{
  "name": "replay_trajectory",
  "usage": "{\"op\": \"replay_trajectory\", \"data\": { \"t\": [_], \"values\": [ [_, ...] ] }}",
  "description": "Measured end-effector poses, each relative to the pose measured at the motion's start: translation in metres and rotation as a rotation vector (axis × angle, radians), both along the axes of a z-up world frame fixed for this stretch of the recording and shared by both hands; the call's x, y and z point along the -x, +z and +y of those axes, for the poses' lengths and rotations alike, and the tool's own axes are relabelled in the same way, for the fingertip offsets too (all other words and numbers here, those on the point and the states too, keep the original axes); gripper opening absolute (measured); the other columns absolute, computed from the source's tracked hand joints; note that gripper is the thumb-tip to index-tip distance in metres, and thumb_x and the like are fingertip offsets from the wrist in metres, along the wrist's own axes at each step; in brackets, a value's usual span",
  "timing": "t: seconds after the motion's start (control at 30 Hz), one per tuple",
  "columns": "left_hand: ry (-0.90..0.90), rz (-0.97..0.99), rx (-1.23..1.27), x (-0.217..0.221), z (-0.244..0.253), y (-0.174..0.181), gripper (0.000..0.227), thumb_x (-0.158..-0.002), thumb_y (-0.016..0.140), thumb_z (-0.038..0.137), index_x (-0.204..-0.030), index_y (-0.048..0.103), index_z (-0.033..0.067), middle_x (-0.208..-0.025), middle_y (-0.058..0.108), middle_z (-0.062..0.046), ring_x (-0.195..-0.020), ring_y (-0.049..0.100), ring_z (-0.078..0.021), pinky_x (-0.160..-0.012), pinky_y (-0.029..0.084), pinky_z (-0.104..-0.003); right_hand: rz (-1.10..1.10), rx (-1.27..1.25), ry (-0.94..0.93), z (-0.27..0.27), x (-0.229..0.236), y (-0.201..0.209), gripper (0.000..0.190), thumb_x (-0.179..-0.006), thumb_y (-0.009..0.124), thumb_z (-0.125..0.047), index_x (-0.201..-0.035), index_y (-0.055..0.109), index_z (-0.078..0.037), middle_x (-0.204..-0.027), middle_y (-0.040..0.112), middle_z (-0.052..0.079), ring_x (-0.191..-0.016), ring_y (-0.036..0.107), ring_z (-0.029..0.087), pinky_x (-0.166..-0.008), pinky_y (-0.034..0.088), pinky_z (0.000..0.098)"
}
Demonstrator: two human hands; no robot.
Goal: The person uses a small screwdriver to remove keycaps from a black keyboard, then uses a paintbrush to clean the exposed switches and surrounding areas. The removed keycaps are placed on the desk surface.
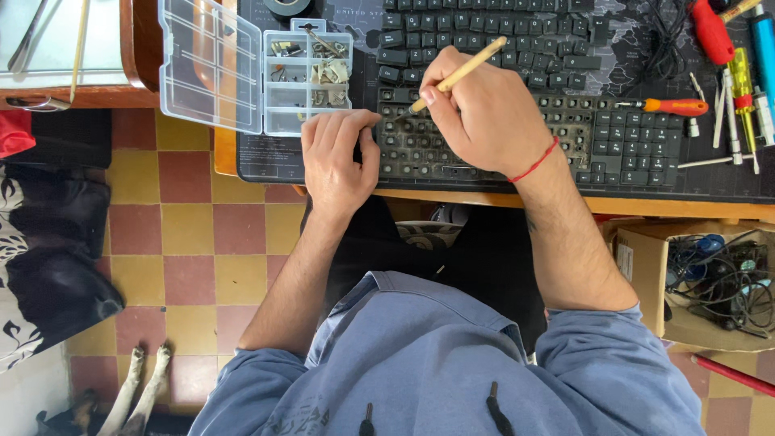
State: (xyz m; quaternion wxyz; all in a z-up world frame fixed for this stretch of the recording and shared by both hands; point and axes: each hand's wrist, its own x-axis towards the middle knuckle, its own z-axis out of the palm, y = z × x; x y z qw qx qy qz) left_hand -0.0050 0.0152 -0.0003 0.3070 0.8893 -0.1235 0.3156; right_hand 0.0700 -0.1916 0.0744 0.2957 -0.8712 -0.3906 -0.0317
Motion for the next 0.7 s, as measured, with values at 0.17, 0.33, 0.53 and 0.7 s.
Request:
{"op": "replay_trajectory", "data": {
  "t": [0.17, 0.33, 0.53, 0.7],
  "values": [
    [-0.042, 0.003, -0.021, -0.001, 0.000, 0.002, 0.018, -0.098, 0.057, 0.000, -0.110, 0.068, 0.0082, -0.106, 0.072, -0.005, -0.099, 0.068, -0.0251, -0.092, 0.043, -0.038, -0.005, 0.056, -0.046, -0.014, -0.001, 0.000, 0.013, -0.111, 0.050, -0.012, -0.102, 0.056, -0.004, -0.079, 0.062, 0.003, -0.065, 0.057, 0.023, -0.051, 0.040, 0.0388],
    [-0.094, 0.011, -0.034, -0.001, -0.001, -0.001, 0.024, -0.099, 0.057, -0.003, -0.117, 0.069, 0.0066, -0.117, 0.073, -0.007, -0.108, 0.069, -0.0262, -0.102, 0.049, -0.041, 0.001, 0.087, -0.057, -0.028, -0.002, 0.005, 0.016, -0.111, 0.048, -0.011, -0.100, 0.057, -0.004, -0.091, 0.060, 0.004, -0.068, 0.058, 0.023, -0.049, 0.039, 0.0393],
    [-0.098, 0.003, -0.057, -0.002, -0.001, -0.001, 0.022, -0.100, 0.060, -0.001, -0.118, 0.071, 0.0067, -0.121, 0.074, -0.007, -0.113, 0.070, -0.0232, -0.109, 0.050, -0.043, 0.053, 0.113, -0.108, -0.048, -0.003, 0.005, 0.010, -0.110, 0.049, -0.011, -0.102, 0.052, -0.006, -0.076, 0.061, 0.002, -0.066, 0.057, 0.024, -0.055, 0.041, 0.0411],
    [-0.131, 0.000, -0.067, -0.001, -0.004, 0.002, 0.019, -0.100, 0.061, -0.002, -0.116, 0.071, 0.0034, -0.121, 0.074, -0.009, -0.113, 0.070, -0.0238, -0.111, 0.049, -0.042, 0.057, 0.106, -0.105, -0.067, -0.004, 0.003, 0.009, -0.109, 0.050, -0.009, -0.102, 0.053, -0.005, -0.081, 0.060, 0.004, -0.069, 0.057, 0.025, -0.056, 0.041, 0.0421]
  ]
}}
